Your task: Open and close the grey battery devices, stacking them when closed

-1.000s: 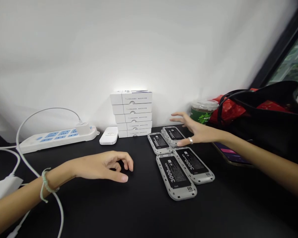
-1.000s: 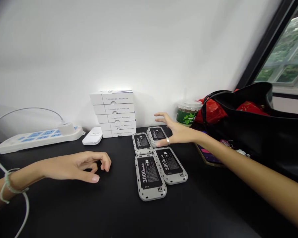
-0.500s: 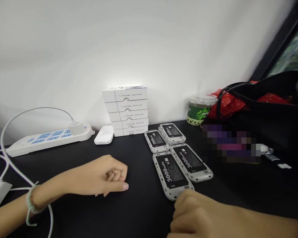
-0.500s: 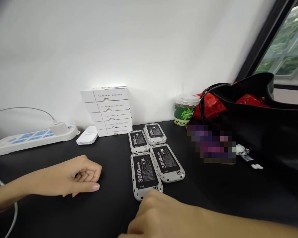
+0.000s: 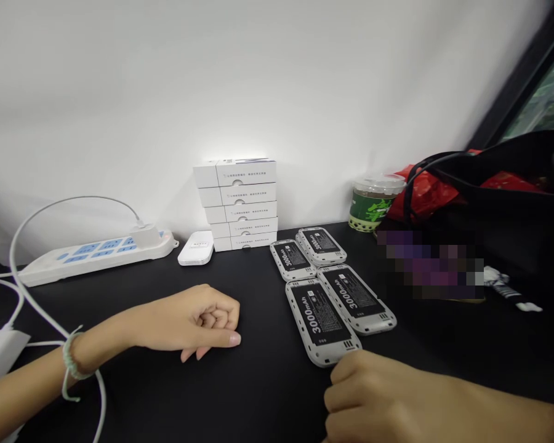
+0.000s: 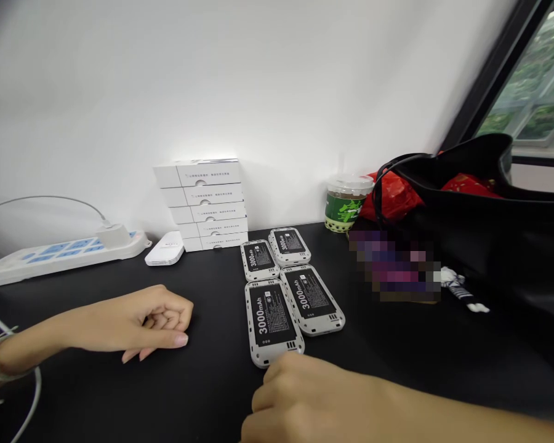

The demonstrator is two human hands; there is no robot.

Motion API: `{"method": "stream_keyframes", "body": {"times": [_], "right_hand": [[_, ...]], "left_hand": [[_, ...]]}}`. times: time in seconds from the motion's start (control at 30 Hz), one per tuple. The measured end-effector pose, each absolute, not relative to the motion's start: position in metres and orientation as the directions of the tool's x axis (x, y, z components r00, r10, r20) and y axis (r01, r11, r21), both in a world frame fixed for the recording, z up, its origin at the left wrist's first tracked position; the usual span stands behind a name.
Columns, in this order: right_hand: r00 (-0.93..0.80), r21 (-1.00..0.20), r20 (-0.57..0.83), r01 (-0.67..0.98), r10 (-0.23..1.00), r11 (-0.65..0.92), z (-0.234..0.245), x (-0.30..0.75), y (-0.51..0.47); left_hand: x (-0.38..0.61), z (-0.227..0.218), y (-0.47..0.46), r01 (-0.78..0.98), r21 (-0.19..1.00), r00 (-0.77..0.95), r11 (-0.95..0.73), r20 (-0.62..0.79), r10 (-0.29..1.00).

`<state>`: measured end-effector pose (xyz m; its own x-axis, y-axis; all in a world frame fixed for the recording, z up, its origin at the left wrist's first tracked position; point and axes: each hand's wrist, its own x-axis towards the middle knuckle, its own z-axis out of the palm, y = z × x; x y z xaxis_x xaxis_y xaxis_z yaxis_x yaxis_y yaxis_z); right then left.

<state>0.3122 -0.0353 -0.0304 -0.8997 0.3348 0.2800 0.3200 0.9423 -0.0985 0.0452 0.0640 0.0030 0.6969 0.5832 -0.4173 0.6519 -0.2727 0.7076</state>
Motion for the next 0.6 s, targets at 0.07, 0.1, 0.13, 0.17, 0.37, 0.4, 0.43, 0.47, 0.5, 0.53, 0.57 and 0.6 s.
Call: {"method": "stream_keyframes", "body": {"times": [0.07, 0.1, 0.13, 0.17, 0.37, 0.4, 0.43, 0.47, 0.5, 0.53, 0.57, 0.6], "right_hand": [[-0.877, -0.053, 0.352, 0.331, 0.328, 0.942, -0.016, 0.318, -0.028], [-0.851, -0.034, 0.386, 0.373, 0.356, 0.927, -0.008, 0.323, -0.023], [-0.819, -0.031, 0.401, 0.436, 0.411, 0.899, 0.0, 0.328, -0.017], [-0.785, -0.047, 0.383, 0.51, 0.487, 0.859, 0.007, 0.333, -0.011], [-0.625, -0.253, 0.076, 0.742, 0.777, 0.621, 0.017, 0.355, 0.01], [-0.605, -0.271, 0.065, 0.755, 0.794, 0.598, 0.016, 0.355, 0.01], [-0.591, -0.284, 0.057, 0.763, 0.805, 0.581, 0.015, 0.354, 0.01], [-0.582, -0.291, 0.046, 0.77, 0.812, 0.568, 0.014, 0.353, 0.01], [-0.575, -0.295, 0.035, 0.775, 0.817, 0.558, 0.014, 0.351, 0.009], [-0.569, -0.297, 0.022, 0.782, 0.822, 0.549, 0.015, 0.349, 0.008], [-0.562, -0.299, 0.011, 0.787, 0.827, 0.539, 0.015, 0.348, 0.008], [-0.553, -0.304, 0.003, 0.794, 0.833, 0.527, 0.016, 0.347, 0.007]], "left_hand": [[0.045, 0.003, 0.065, 0.649, 0.711, 0.702, -0.271, -0.421, 0.574], [0.045, 0.003, 0.065, 0.647, 0.712, 0.704, -0.273, -0.421, 0.572], [0.045, 0.003, 0.065, 0.645, 0.713, 0.706, -0.274, -0.42, 0.569], [0.045, 0.003, 0.065, 0.643, 0.714, 0.709, -0.276, -0.42, 0.566], [0.045, 0.004, 0.064, 0.634, 0.721, 0.717, -0.28, -0.413, 0.562], [0.045, 0.004, 0.064, 0.633, 0.721, 0.717, -0.281, -0.411, 0.562], [0.045, 0.004, 0.064, 0.633, 0.721, 0.718, -0.283, -0.409, 0.564], [0.045, 0.004, 0.064, 0.633, 0.72, 0.717, -0.284, -0.408, 0.565], [0.045, 0.004, 0.064, 0.634, 0.719, 0.716, -0.285, -0.407, 0.567], [0.045, 0.005, 0.064, 0.635, 0.717, 0.715, -0.286, -0.407, 0.568], [0.045, 0.005, 0.064, 0.635, 0.717, 0.715, -0.286, -0.407, 0.568], [0.045, 0.005, 0.064, 0.635, 0.717, 0.716, -0.288, -0.406, 0.568]]}}
